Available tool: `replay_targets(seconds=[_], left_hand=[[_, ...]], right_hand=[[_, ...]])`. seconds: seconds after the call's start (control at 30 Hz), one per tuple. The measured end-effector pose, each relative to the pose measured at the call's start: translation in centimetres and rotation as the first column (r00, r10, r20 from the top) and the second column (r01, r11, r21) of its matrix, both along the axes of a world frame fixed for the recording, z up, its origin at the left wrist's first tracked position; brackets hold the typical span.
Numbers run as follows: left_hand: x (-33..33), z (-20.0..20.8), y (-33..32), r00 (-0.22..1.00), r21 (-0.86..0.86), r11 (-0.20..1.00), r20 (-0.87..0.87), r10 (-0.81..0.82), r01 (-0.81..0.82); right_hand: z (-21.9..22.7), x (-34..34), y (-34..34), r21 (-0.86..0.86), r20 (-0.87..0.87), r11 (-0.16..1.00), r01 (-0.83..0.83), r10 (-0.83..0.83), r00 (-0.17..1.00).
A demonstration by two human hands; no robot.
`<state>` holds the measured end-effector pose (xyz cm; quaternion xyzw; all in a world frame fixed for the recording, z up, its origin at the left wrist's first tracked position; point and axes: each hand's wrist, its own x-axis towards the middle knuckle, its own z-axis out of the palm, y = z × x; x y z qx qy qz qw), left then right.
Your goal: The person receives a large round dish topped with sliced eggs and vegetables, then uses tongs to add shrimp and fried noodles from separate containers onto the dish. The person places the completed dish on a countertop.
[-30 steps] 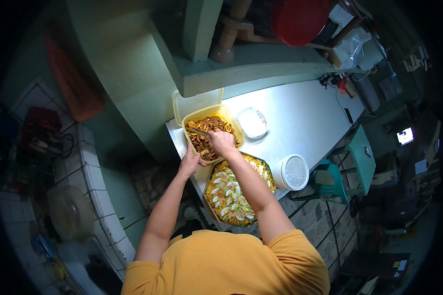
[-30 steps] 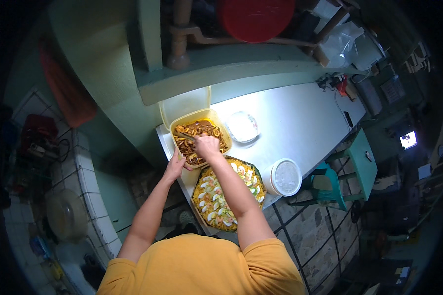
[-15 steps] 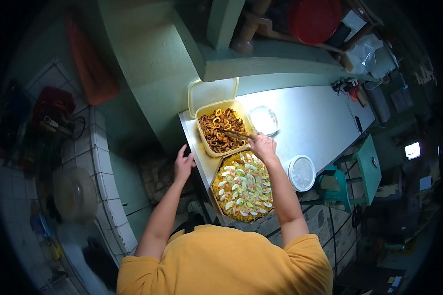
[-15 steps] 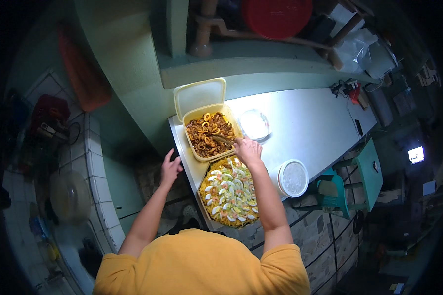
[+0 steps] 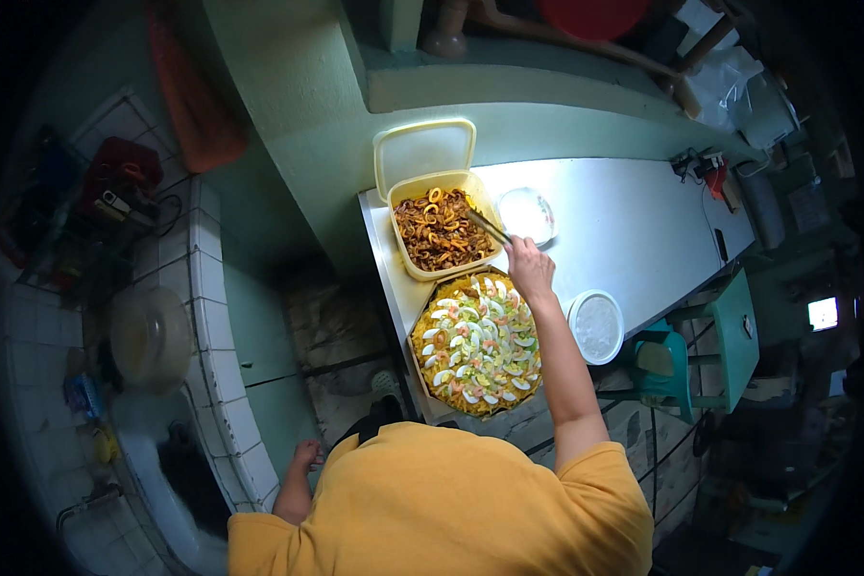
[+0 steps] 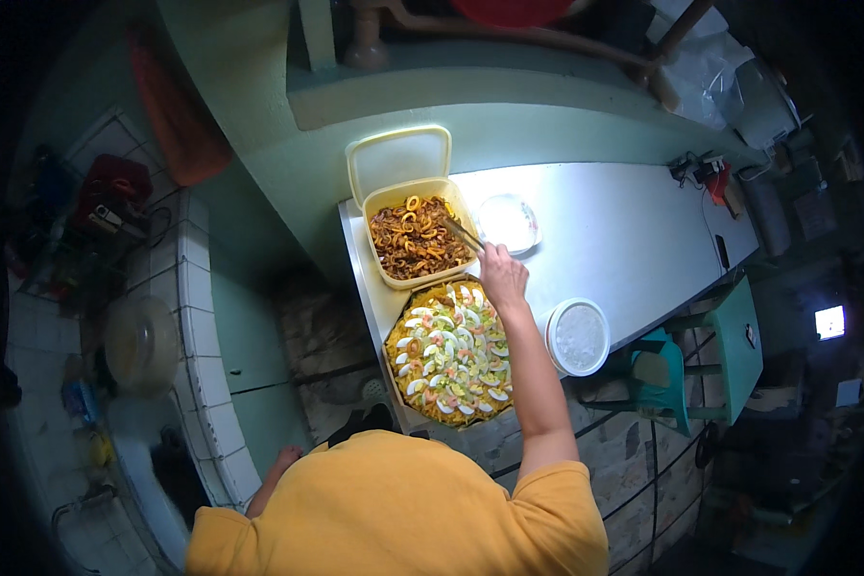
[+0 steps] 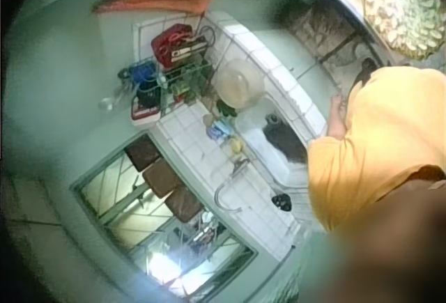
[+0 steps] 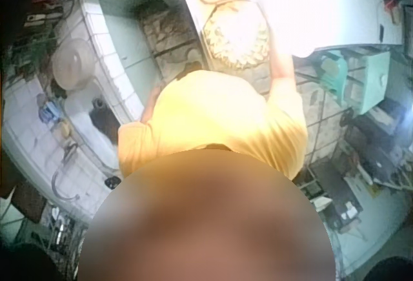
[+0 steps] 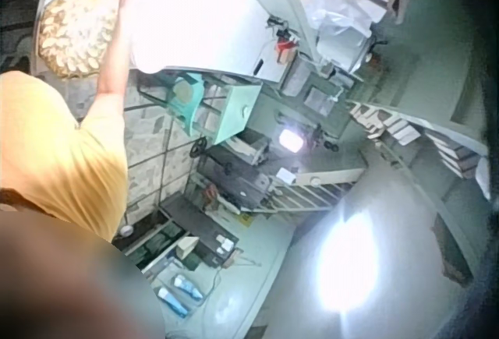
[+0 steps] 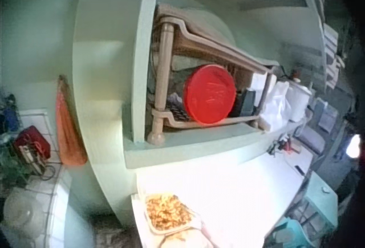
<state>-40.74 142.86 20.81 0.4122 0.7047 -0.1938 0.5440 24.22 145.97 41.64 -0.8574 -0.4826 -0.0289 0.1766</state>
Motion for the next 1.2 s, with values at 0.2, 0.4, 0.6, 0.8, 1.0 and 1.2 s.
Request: replay_targets(seconds=[0.2, 0.4, 0.6, 0.8, 1.0, 1.2], left_hand=[[0.1, 0.2, -1.1, 0.976, 0.056, 0.977, 0.081, 0.202, -0.206], [0.2, -0.1, -1.0, 0.936, 0.097, 0.933, 0.109, 0.336, -0.346], [1.2, 0.8, -0.7, 0.939, 0.072, 0.941, 0.124, 0.321, -0.332], [0.7, 1.7, -0.1, 0.942, 0.093, 0.938, 0.077, 0.326, -0.333], [0.3, 2.4, -0.7, 0.943, 0.128, 0.934, 0.072, 0.325, -0.332], [0.6, 1.1, -2.7, 0.945, 0.078, 0.943, 0.072, 0.319, -0.324]], right_hand=[[-1.3, -3.5, 7.1, -0.198, -0.104, 0.980, 0.025, -0.047, 0.993], [1.7, -2.0, 6.9, -0.198, -0.126, 0.980, -0.025, 0.000, 0.992], [1.4, 1.5, 8.3, -0.119, 0.034, 0.992, 0.033, -0.029, 0.999], [-0.6, 2.4, 9.9, -0.141, 0.087, 0.990, -0.008, 0.020, 0.996], [0.9, 3.0, 9.0, -0.092, 0.017, 0.995, -0.041, 0.042, 0.999], [2.7, 2.9, 3.4, 0.036, -0.216, 0.999, 0.022, -0.013, 0.976]])
